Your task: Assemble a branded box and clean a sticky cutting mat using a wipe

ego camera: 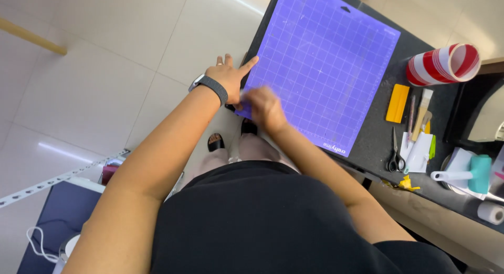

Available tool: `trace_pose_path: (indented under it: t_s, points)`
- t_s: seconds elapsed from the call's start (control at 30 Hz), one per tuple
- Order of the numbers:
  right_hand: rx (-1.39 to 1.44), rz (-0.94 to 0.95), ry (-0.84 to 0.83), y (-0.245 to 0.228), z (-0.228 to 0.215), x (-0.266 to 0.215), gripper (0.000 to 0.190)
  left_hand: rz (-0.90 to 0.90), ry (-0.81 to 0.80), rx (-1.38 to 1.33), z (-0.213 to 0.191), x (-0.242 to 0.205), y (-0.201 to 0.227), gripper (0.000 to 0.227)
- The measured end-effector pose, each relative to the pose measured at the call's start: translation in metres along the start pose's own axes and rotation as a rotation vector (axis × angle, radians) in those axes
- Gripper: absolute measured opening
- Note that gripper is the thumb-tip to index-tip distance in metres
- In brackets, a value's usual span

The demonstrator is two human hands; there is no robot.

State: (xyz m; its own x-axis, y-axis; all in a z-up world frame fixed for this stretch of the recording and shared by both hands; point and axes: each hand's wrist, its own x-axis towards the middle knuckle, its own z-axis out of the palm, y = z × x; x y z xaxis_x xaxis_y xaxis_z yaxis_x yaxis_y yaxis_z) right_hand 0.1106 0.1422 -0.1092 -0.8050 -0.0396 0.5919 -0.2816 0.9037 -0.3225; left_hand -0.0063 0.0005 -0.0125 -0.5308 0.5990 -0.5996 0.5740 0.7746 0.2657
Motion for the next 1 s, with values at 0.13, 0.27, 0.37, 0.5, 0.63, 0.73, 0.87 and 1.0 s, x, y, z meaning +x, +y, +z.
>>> trace_pose_path:
  t_s: [0.13,0.27,0.37,0.5,0.63,0.73,0.87,1.0]
  points:
    - [0.165,0.009,-0.066,0.043,-0.015,0.007,0.024,-0.005,-0.012,0.046,0.004,0.002,0.006,0.145]
    - [-0.027,0.044,0.043,0.07,-0.01,0.005,0.023,-0.005,-0.011,0.123,-0.006,-0.013,0.016,0.142]
    - [0.136,0.02,-0.119,-0.023,-0.008,-0.023,0.027,0.003,-0.006,0.174,-0.001,-0.004,0.011,0.143]
    - [0.166,0.004,-0.04,0.059,-0.004,-0.017,0.025,0.021,-0.009,0.134,-0.002,-0.007,0.011,0.141]
    - [-0.041,0.191,-0.063,0.044,0.0,-0.009,0.023,-0.009,-0.148,0.177,-0.017,-0.015,0.014,0.141]
    - [0.08,0.003,-0.145,-0.004,-0.006,-0.014,0.021,-0.004,-0.132,0.162,-0.013,-0.009,0.012,0.138]
    - [-0.04,0.114,-0.061,0.061,-0.031,-0.03,0.01,0.007,-0.118,0.174,-0.013,-0.011,0.013,0.143]
    - [-0.161,0.43,0.029,0.036,-0.029,-0.051,0.01,0.008,-0.146,0.203,-0.012,-0.007,0.014,0.143]
